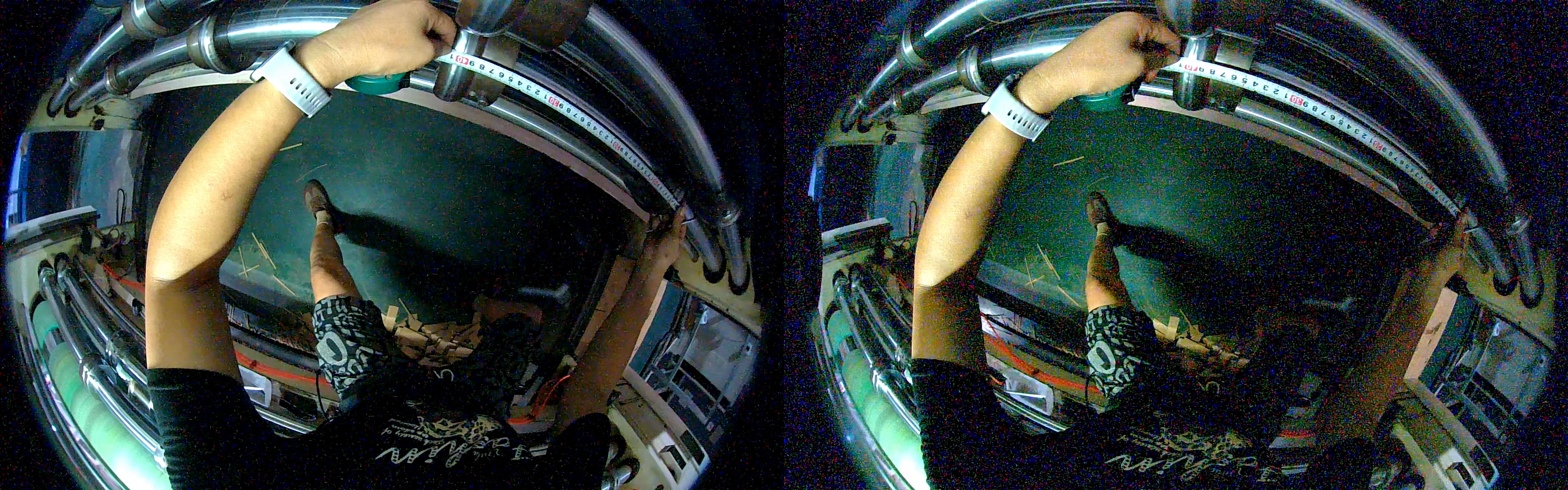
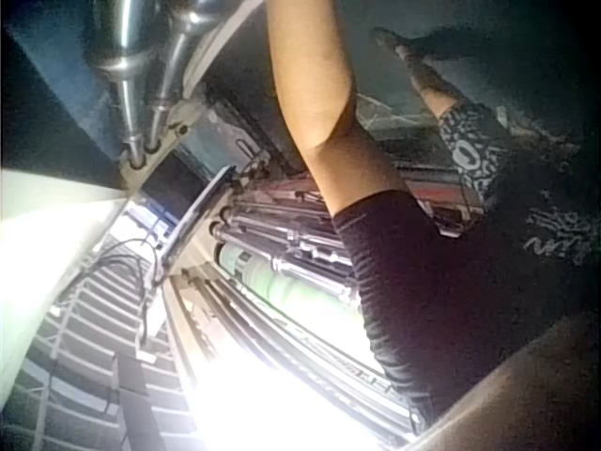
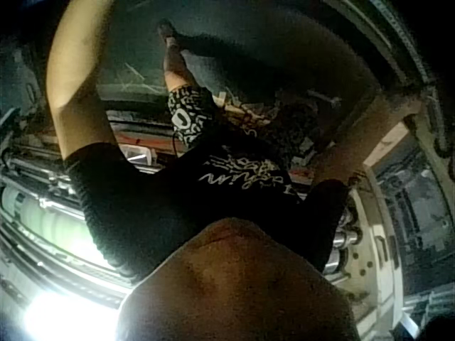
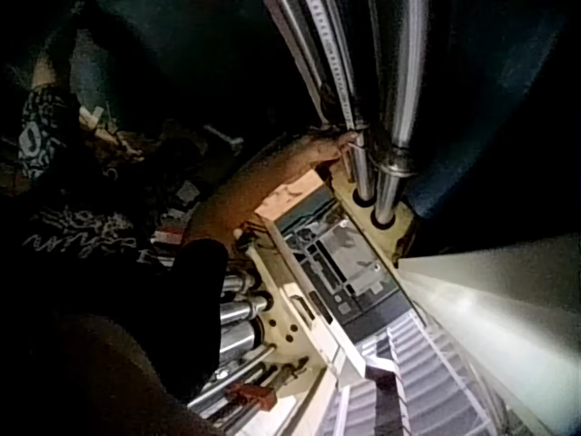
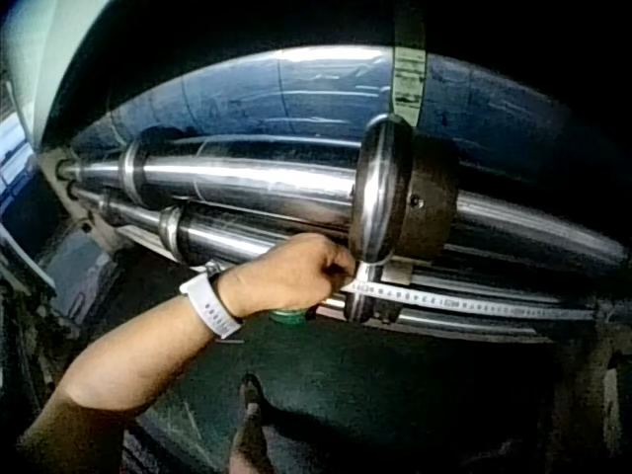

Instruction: The person uses a measuring tape to measure the distance between several rollers and frame components of an industrial printing machine.

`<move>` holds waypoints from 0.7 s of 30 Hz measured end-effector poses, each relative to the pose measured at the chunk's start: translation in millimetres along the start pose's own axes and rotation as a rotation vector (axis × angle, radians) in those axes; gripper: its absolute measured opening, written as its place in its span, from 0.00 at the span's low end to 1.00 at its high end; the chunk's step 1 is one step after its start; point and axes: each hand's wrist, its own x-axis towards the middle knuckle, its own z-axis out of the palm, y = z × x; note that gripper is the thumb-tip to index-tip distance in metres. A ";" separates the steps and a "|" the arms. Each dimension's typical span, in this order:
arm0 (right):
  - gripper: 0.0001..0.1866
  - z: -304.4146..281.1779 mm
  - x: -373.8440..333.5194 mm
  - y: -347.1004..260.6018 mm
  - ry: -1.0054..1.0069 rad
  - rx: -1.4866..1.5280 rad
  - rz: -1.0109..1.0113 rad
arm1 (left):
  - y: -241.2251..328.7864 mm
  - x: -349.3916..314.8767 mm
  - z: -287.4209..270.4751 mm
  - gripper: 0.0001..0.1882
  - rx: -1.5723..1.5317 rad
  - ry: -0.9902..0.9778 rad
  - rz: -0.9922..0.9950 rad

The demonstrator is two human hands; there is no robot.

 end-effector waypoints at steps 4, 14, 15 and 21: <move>0.11 -5.1 0.5 -2.7 0.013 -0.101 0.093 | 9.8 -2.0 -1.7 0.08 0.094 0.008 0.000; 0.11 6.0 -4.6 -0.8 0.008 -0.090 -0.081 | 9.2 0.4 -1.2 0.07 0.153 0.016 0.039; 0.11 10.3 -8.0 -2.4 0.007 -0.092 -0.076 | 10.3 -0.1 -2.1 0.07 0.186 0.020 0.038; 0.10 -14.6 13.4 6.6 -0.049 -0.052 -0.081 | 6.8 2.7 -0.7 0.09 0.142 0.028 0.054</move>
